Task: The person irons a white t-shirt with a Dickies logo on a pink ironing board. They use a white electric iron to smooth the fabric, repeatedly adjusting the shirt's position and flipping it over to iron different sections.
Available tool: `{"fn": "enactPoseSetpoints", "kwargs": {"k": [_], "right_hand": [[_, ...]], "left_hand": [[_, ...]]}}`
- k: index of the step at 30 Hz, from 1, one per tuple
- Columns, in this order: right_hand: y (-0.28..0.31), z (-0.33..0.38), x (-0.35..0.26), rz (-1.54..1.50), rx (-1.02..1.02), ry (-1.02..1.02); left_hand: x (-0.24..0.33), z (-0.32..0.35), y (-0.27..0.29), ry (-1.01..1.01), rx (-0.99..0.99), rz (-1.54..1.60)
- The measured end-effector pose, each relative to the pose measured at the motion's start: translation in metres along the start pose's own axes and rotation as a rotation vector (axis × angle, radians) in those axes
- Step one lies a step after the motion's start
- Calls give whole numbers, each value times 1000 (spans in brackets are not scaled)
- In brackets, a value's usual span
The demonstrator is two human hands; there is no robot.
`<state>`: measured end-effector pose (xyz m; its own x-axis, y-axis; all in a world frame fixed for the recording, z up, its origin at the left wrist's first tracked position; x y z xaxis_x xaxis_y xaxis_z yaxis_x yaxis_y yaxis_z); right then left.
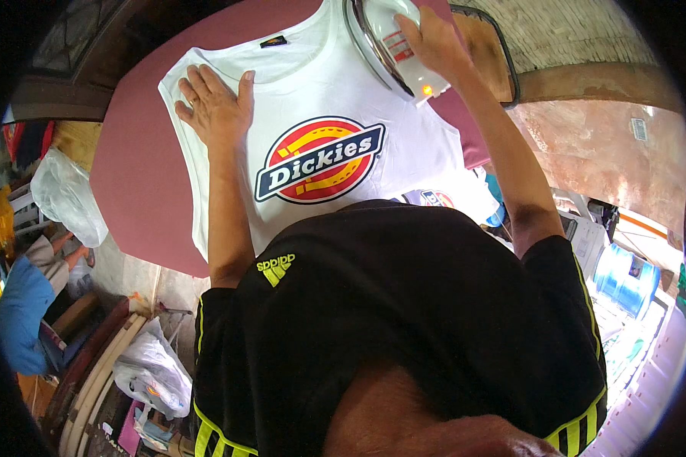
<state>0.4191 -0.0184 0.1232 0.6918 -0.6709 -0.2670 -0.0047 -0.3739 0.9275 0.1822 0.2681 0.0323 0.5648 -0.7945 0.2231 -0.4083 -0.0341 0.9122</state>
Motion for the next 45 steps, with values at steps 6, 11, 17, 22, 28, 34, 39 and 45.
{"fn": "enactPoseSetpoints", "kwargs": {"k": [6, 11, 17, 22, 28, 34, 39, 45], "right_hand": [[-1, -40, 0, -124, -17, -46], [12, 10, -3, -193, -115, 12], [4, -9, -29, -209, -161, 135], [13, -33, -49, -178, -265, 174], [24, 5, -54, -135, -385, 517], [14, 7, -93, -28, -400, 654], [9, 8, -107, -34, -365, 669], [2, 8, -123, -64, -387, 653]], "left_hand": [[-1, 0, 2, -20, 45, 18], [-8, 0, -1, -22, 80, -31], [-3, -2, 2, -46, 111, -10], [-11, 3, -2, -6, 83, 111], [-7, 2, 4, 9, 50, -169], [-12, -4, 15, -8, -49, -106], [-22, -9, 20, 4, -83, -149], [-29, -14, 25, -52, -30, -139]]}}
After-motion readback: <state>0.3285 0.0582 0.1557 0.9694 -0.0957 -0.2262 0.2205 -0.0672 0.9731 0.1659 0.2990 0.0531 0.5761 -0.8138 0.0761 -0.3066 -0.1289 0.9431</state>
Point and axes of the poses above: each hand's wrist, its own z-axis away from the middle knuckle, its own y-axis out of the back of the hand, x = y × z, the point moved 7 cm from there along -z, towards the middle knuckle, and after that the axes turned 3 degrees about -x, right-handed, at the moved point
